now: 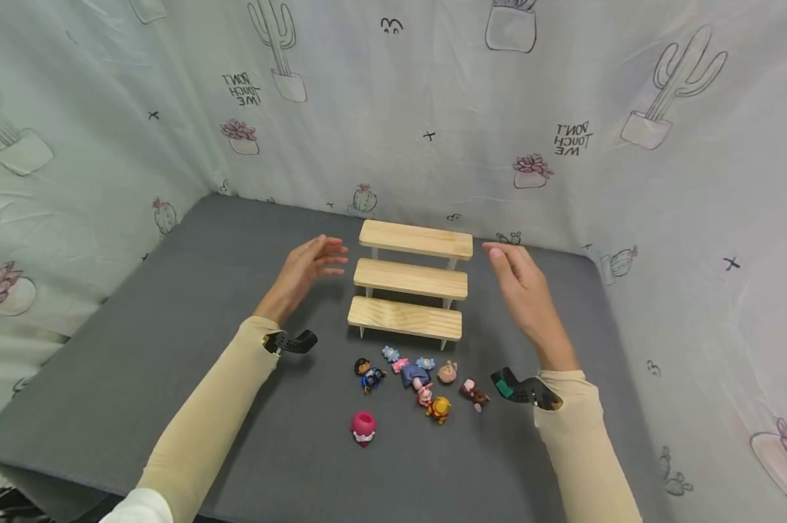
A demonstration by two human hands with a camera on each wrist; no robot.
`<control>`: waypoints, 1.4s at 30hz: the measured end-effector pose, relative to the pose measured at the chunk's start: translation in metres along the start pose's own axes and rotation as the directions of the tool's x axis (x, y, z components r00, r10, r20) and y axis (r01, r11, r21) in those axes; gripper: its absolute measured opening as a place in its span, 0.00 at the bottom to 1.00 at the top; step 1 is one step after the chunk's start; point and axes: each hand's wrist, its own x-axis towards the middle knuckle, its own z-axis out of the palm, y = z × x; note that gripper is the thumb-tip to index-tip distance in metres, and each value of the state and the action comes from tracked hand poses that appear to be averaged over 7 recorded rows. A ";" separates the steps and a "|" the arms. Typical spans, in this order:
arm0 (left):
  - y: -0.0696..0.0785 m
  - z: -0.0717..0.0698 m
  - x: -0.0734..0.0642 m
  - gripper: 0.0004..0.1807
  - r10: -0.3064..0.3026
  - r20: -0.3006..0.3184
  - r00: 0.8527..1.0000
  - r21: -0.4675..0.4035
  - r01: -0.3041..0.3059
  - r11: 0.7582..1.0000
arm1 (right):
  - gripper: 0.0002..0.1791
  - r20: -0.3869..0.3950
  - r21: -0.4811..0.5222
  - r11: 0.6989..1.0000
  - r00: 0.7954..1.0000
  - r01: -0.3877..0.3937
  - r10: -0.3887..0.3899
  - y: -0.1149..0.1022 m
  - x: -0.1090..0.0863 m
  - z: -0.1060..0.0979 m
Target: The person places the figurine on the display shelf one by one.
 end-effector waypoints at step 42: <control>-0.067 0.019 -0.014 0.21 -0.251 0.289 0.924 -0.044 0.275 0.960 | 0.21 0.421 0.071 0.996 0.904 0.045 -0.070 -0.007 -0.029 0.069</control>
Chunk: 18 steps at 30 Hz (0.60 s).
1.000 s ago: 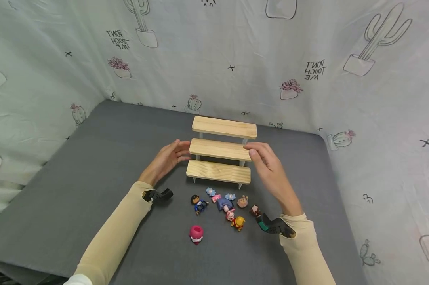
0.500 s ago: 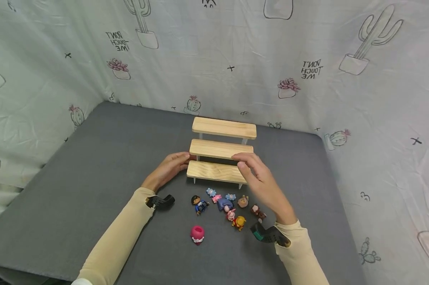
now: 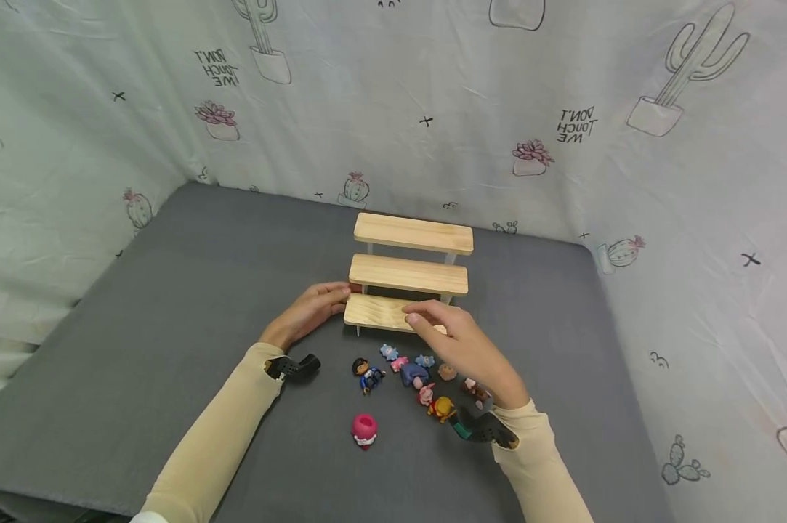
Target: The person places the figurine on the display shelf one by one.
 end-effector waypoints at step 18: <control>0.001 0.000 0.002 0.24 -0.019 -0.004 1.000 0.011 0.019 1.000 | 0.25 0.251 -0.396 0.916 0.952 -0.062 0.173 0.007 0.024 0.045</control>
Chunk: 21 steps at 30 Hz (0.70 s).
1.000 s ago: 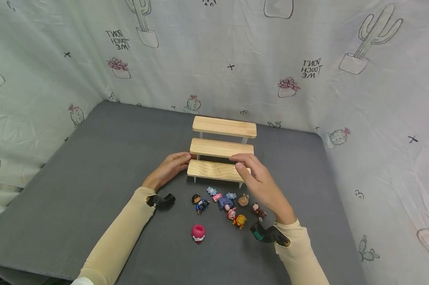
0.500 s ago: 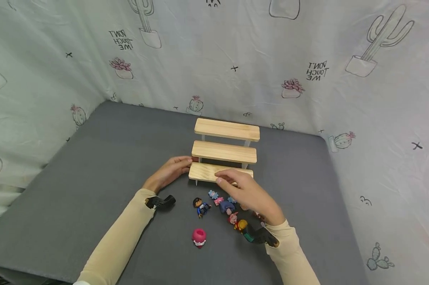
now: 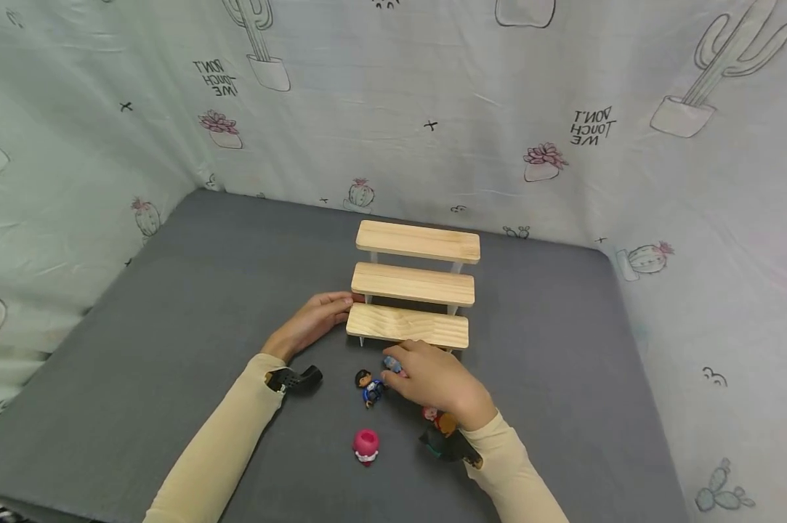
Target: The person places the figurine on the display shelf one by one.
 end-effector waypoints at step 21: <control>-0.004 -0.001 -0.001 0.24 0.004 -0.031 1.000 0.003 -0.004 1.000 | 0.12 -0.295 -0.330 0.942 0.955 -0.064 -0.038 -0.016 0.002 0.034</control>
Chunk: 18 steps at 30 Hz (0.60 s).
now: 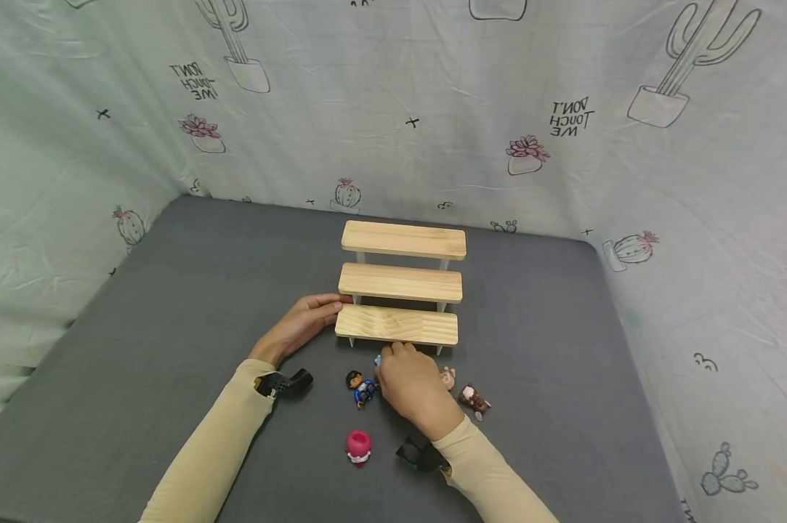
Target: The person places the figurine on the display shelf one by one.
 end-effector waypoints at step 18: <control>-0.001 0.000 -0.001 0.24 0.009 -0.004 1.000 0.010 -0.009 1.000 | 0.07 -0.009 0.022 0.999 0.999 0.032 -0.032 0.001 0.003 0.010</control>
